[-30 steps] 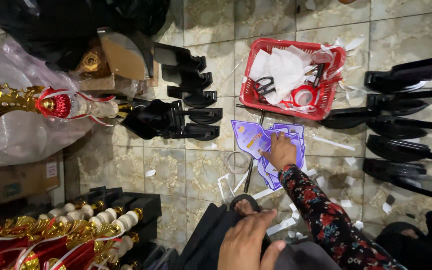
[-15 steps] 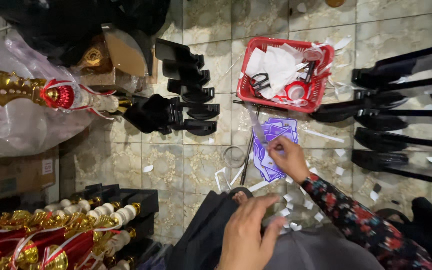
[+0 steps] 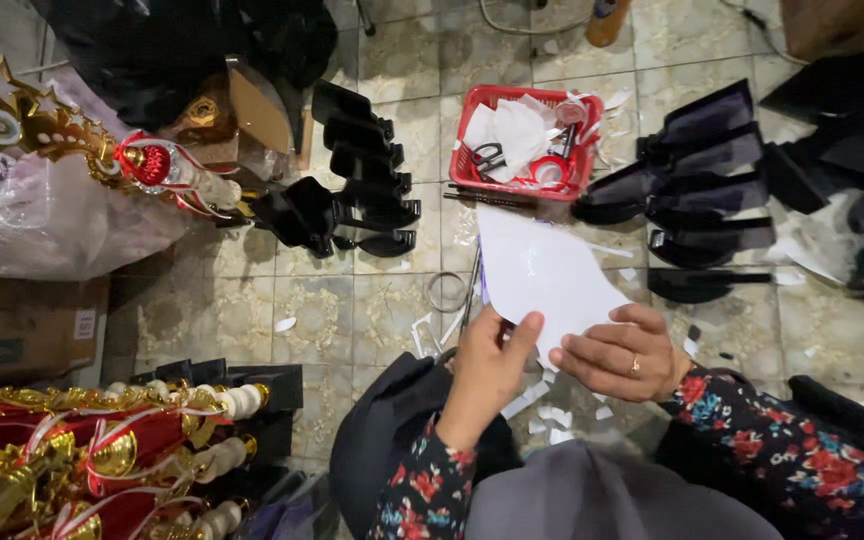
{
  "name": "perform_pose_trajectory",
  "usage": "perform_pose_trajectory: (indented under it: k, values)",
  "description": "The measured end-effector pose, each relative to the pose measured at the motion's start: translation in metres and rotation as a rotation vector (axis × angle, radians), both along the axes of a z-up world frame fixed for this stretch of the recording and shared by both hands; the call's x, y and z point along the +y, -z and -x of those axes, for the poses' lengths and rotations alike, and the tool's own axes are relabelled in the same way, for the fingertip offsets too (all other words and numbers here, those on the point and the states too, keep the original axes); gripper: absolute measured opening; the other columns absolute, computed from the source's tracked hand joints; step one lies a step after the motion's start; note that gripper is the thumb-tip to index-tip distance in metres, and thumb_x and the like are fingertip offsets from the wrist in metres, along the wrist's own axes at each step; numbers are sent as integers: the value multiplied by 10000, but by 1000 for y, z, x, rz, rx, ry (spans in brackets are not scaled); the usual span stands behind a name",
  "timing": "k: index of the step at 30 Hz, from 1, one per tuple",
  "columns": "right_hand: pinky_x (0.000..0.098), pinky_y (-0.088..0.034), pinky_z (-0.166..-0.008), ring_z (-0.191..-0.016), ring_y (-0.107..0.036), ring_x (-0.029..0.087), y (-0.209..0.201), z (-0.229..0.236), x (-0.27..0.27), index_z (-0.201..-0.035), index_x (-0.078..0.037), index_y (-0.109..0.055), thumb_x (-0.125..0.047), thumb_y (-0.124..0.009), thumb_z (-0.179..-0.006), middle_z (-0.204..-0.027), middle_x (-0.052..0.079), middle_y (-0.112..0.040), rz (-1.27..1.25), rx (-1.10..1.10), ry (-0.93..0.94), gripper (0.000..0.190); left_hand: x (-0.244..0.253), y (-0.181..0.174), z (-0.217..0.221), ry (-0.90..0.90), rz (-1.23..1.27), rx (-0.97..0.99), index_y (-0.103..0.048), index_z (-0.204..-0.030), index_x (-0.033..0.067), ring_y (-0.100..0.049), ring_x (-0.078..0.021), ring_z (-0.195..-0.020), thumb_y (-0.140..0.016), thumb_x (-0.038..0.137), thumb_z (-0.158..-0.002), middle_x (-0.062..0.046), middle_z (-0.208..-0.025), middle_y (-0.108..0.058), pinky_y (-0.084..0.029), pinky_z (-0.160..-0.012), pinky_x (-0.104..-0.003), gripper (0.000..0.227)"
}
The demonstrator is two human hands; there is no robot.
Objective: The person sits on the floor and assembles trophies by peeling backing from purple paper labels and attaching them to black plastic bases. They handle multiple labels and bases, using clear tape to secure the labels onto the trophy stands.
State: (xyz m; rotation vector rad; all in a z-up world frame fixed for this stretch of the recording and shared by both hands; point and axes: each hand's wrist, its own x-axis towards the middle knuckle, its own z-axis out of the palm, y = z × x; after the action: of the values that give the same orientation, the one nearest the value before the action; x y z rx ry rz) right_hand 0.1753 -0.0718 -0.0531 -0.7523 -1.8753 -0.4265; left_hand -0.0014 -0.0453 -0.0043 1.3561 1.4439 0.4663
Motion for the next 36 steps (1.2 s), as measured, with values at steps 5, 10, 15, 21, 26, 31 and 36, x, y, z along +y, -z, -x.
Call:
perform_pose_trajectory:
  k: [5, 10, 15, 21, 26, 31, 36]
  values:
    - [368, -423, -851, -795, -595, 158, -30, -25, -18, -820, -221, -696, -260, -752, -760, -872, -24, -693, 126, -60, 65, 91, -1, -10, -7, -265, -82, -339, -584, -782, 13, -554, -124, -483, -660, 165, -827, -58, -574, -577, -424, -490, -227, 176]
    - [438, -451, -846, -833, -586, 268, -17, -58, -21, -872, -129, -705, -224, -733, -807, -947, 51, -678, 302, 35, 138, 118, 15, 0, 5, -476, -218, -431, -532, -795, -10, -523, -120, -443, -630, 109, -855, -82, -591, -555, -398, -436, -208, 166]
    - [456, -482, -659, -725, -616, 331, 41, -54, -30, -875, -128, -631, -214, -666, -798, -856, 92, -651, 754, -135, 137, 121, 29, 14, 20, -566, -263, -441, -545, -805, -7, -528, -115, -392, -669, 111, -833, -109, -583, -573, -425, -365, -200, 173]
    - [500, -512, -755, -871, -627, 401, 148, -7, -34, -1166, -76, -543, -218, -692, -727, -1004, 194, -634, 1283, -478, 97, 485, 35, 45, 11, -658, -78, -476, -561, -855, -14, -551, -124, -515, -660, 125, -838, -77, -669, -542, -468, -398, -199, 171]
    - [466, -492, -839, -1002, -602, 358, 187, 53, -1, -1306, -84, -417, -248, -660, -779, -1089, 182, -616, 1394, -510, 34, 603, 39, 50, 24, -711, -16, -456, -573, -897, -22, -551, -129, -490, -650, 125, -859, -92, -669, -544, -451, -380, -198, 170]
    - [416, -524, -825, -1073, -570, 319, 250, 109, 36, -1433, -90, -288, -323, -643, -809, -1140, 156, -611, 1292, -698, 22, 755, 44, 33, 51, -795, 29, -386, -586, -1023, -1, -510, -107, -590, -631, 154, -878, -73, -790, -566, -424, -427, -210, 217]
    - [417, -495, -714, -947, -558, 300, 303, 142, 56, -1335, -124, -455, -190, -546, -821, -1000, 106, -630, 1184, -600, 7, 526, 54, 10, 71, -938, 23, -433, -562, -995, -8, -517, -140, -580, -625, 78, -869, -72, -765, -555, -370, -411, -193, 165]
